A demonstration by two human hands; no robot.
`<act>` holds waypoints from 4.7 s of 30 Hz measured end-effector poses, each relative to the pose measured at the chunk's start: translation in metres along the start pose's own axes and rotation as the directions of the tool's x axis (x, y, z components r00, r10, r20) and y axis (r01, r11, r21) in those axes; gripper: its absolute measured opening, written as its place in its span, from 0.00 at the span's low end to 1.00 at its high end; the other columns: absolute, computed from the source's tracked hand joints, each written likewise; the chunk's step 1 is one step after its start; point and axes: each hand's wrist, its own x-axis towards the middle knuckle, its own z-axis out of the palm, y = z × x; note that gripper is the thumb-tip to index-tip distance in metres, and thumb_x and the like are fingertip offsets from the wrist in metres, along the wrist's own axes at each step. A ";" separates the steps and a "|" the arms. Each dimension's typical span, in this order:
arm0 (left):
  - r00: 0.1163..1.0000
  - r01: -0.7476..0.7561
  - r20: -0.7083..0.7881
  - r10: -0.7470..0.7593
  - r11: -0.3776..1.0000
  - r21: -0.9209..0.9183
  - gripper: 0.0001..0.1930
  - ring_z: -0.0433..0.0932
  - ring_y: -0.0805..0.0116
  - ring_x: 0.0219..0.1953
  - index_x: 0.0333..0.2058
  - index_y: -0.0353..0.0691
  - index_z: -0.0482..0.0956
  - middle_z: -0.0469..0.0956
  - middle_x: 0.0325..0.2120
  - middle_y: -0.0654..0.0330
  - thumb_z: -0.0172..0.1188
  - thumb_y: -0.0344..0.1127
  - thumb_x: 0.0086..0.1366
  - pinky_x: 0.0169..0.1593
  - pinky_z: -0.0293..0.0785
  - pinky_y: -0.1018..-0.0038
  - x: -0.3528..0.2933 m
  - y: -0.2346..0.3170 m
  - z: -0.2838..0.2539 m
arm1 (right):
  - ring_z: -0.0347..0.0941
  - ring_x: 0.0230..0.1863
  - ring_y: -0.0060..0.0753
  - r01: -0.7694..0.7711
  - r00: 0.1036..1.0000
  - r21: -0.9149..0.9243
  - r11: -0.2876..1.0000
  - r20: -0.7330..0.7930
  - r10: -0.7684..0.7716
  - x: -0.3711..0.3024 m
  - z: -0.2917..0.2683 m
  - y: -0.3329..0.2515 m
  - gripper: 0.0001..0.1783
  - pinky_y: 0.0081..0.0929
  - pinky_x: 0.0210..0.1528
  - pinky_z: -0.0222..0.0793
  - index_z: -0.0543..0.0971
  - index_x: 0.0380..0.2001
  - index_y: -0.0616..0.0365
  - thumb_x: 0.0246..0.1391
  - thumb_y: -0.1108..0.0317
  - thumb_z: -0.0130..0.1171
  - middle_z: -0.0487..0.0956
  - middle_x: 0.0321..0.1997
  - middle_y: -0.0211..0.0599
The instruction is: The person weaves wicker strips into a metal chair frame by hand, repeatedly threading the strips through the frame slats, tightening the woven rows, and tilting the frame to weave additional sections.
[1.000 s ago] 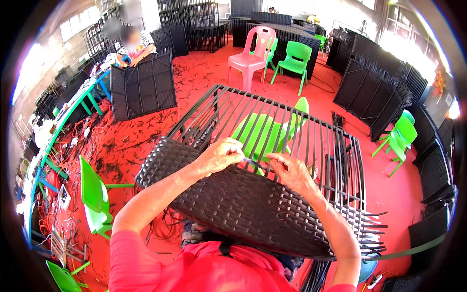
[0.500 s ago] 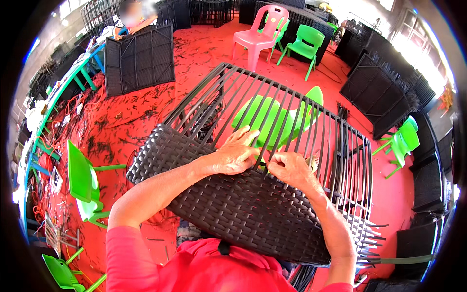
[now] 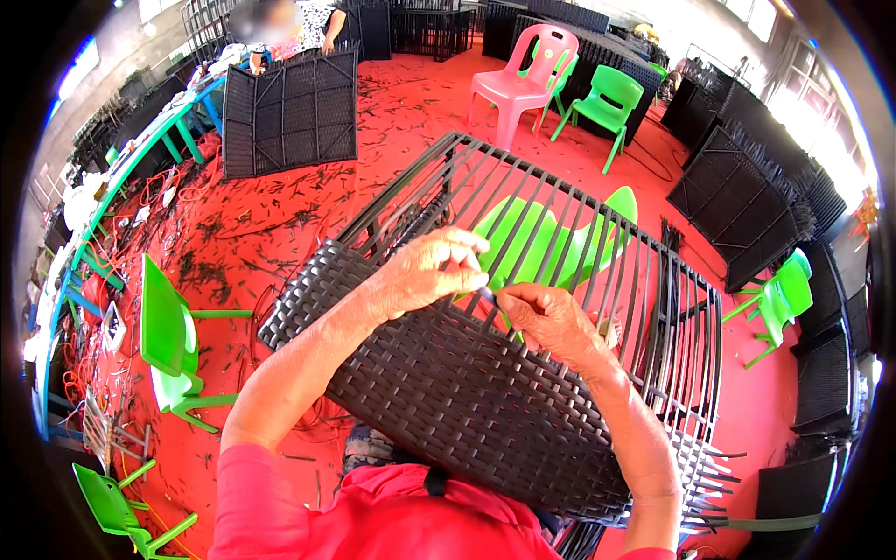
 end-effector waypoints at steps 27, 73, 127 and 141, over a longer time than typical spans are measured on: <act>0.985 0.086 -0.121 -0.120 0.962 -0.257 0.13 0.66 0.75 0.45 0.28 0.33 0.77 0.67 0.46 0.56 0.55 0.40 0.60 0.44 0.64 0.77 -0.006 -0.026 -0.018 | 0.61 0.15 0.15 0.058 0.998 -0.045 0.997 0.039 -0.057 0.038 0.023 -0.012 0.18 0.18 0.19 0.59 0.75 0.39 0.61 0.54 0.57 0.52 0.68 0.15 0.24; 0.999 -0.010 -0.022 0.041 0.653 0.757 0.10 0.48 0.48 0.60 0.35 0.39 0.78 0.59 0.54 0.52 0.57 0.33 0.53 0.61 0.47 0.57 -0.037 -0.068 -0.055 | 0.65 0.15 0.23 0.188 0.982 -0.255 0.948 0.027 -0.188 0.101 0.058 0.006 0.17 0.28 0.21 0.61 0.73 0.20 0.62 0.49 0.58 0.54 0.69 0.12 0.37; 0.740 0.061 -0.615 -0.272 0.938 -0.342 0.10 0.69 0.80 0.36 0.34 0.37 0.76 0.73 0.33 0.66 0.57 0.38 0.59 0.38 0.66 0.81 -0.048 -0.074 -0.102 | 0.68 0.16 0.18 0.210 0.974 -0.017 0.978 0.089 -0.208 0.139 0.089 -0.040 0.17 0.18 0.17 0.64 0.73 0.39 0.65 0.53 0.61 0.53 0.72 0.19 0.28; 0.775 0.549 -0.521 -0.357 0.789 0.275 0.14 0.76 0.68 0.29 0.34 0.37 0.76 0.76 0.25 0.54 0.49 0.42 0.60 0.35 0.68 0.72 -0.051 -0.087 -0.107 | 0.61 0.12 0.15 -0.033 0.966 0.270 0.962 0.256 -0.039 0.169 0.110 -0.015 0.13 0.15 0.14 0.55 0.74 0.24 0.58 0.51 0.59 0.55 0.67 0.14 0.23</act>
